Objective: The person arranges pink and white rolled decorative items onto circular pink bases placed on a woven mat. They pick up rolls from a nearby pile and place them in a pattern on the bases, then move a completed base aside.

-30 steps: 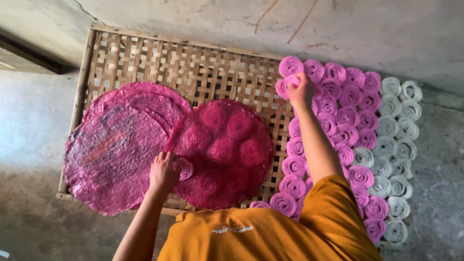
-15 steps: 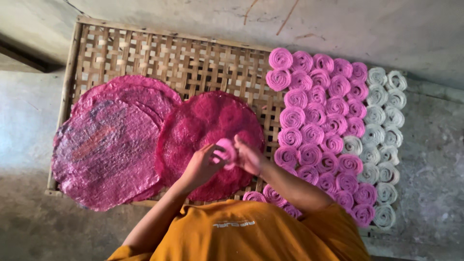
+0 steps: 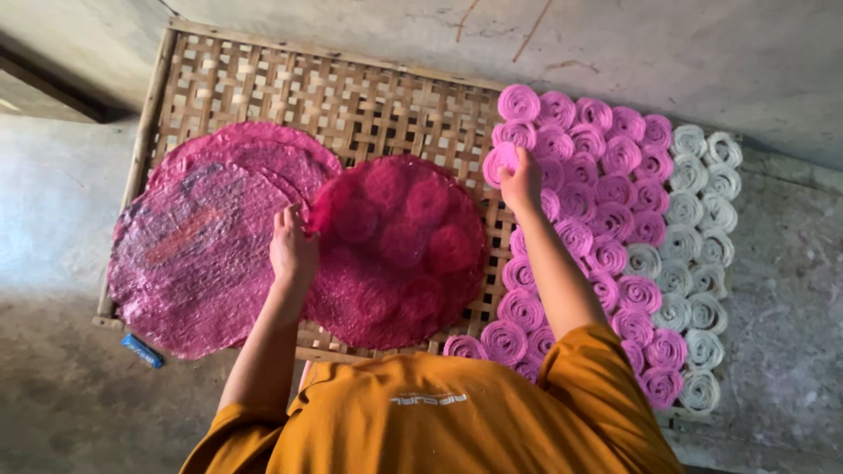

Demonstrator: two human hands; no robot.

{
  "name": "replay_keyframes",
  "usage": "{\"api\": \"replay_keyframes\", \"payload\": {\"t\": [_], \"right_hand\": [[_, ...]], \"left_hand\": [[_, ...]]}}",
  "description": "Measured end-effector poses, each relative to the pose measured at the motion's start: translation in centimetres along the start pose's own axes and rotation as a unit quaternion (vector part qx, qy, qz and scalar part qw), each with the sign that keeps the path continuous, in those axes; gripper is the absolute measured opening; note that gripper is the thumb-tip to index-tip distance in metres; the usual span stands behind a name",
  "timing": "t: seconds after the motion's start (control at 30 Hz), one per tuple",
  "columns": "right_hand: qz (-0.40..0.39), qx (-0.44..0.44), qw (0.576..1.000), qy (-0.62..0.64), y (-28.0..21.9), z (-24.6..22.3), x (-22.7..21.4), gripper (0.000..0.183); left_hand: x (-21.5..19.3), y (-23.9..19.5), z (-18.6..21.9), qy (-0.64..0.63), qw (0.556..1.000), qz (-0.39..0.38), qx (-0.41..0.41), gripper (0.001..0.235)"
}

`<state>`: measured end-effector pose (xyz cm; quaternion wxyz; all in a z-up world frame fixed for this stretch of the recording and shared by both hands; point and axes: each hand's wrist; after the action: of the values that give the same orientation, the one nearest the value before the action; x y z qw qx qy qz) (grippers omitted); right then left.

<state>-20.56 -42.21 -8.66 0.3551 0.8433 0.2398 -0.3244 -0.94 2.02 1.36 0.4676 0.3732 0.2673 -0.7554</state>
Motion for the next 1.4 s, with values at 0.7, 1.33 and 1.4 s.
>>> {"api": "replay_keyframes", "payload": {"t": [0.7,1.33,1.4], "right_hand": [[-0.246,-0.086,0.965,-0.015,-5.9,-19.7,-2.9,0.021],[-0.043,0.301,0.883,0.358,-5.1,-3.9,-2.2,0.045],[-0.032,0.249,0.943,0.217,-5.5,-3.6,-2.8,0.045]], "left_hand": [[-16.9,1.4,-25.9,-0.246,0.945,0.208,-0.063,0.011],[2.5,6.6,1.7,-0.086,0.967,-0.118,0.207,0.037],[4.5,7.1,3.3,-0.07,0.969,-0.124,0.202,0.043]]}}
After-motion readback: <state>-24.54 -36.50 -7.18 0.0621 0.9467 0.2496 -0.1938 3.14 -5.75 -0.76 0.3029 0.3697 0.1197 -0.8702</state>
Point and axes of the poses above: each hand's wrist, its own y-axis towards the middle knuckle, its own x-axis out of the palm, z = x × y
